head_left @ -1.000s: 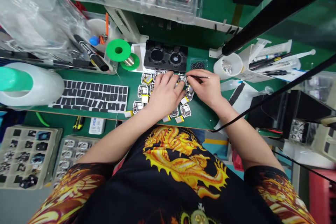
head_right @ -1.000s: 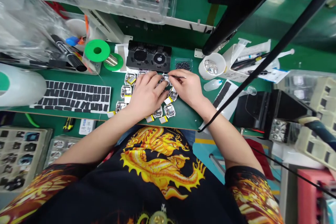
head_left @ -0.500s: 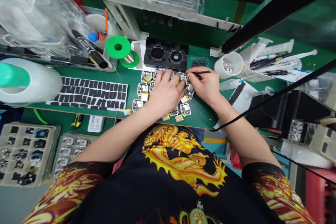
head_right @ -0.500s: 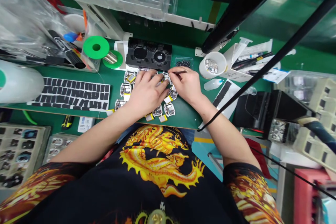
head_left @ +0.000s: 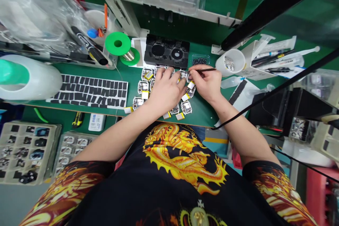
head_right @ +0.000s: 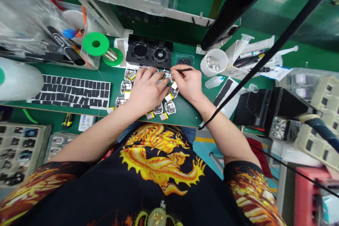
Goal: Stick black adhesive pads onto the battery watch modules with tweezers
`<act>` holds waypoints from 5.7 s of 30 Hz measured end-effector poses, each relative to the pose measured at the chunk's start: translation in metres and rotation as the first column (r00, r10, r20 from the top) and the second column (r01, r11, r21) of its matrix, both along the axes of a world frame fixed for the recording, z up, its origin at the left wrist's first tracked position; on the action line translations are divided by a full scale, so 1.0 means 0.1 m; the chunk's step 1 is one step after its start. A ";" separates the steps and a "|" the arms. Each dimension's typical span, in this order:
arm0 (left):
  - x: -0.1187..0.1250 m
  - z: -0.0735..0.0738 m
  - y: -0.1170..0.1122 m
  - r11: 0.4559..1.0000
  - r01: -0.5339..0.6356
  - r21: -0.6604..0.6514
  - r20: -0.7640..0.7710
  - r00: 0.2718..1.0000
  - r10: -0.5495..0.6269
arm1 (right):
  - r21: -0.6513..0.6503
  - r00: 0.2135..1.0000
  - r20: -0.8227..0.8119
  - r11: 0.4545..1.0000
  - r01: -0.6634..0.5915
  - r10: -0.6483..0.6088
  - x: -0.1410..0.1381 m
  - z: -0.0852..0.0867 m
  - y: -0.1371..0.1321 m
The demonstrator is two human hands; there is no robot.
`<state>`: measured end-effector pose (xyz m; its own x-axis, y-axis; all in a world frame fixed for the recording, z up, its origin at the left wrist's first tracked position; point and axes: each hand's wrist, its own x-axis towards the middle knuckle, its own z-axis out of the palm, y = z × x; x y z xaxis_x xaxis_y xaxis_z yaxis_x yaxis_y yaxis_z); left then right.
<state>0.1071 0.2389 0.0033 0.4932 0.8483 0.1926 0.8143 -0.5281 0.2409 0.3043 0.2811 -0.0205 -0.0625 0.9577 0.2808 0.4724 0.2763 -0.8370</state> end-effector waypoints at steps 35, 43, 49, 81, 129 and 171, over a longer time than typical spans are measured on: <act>0.01 -0.01 0.00 1.000 -0.006 -0.024 0.033 0.999 0.007 | 0.184 0.947 0.314 0.974 -0.133 0.070 0.07 0.06 0.04; 0.03 -0.01 -0.01 1.000 -0.005 -0.010 0.014 1.000 0.005 | 0.044 0.995 0.094 0.999 -0.018 0.014 0.02 -0.01 0.07; 0.02 0.00 0.00 1.000 0.004 -0.001 -0.016 1.000 -0.004 | -0.026 1.000 -0.023 1.000 -0.010 0.009 0.03 -0.04 0.09; 0.02 0.00 -0.01 1.000 -0.010 -0.013 0.028 1.000 0.010 | -0.187 0.973 -0.228 0.978 -0.089 0.045 0.12 -0.13 0.21; 0.01 -0.01 -0.02 0.998 -0.022 -0.066 0.053 0.998 0.025 | -0.206 0.970 -0.224 0.969 -0.138 0.090 0.20 -0.27 0.43; 0.83 -0.12 -0.56 0.715 0.699 0.031 0.185 0.698 -0.691 | -0.104 0.908 -0.189 0.927 0.360 -0.373 1.36 0.01 -1.98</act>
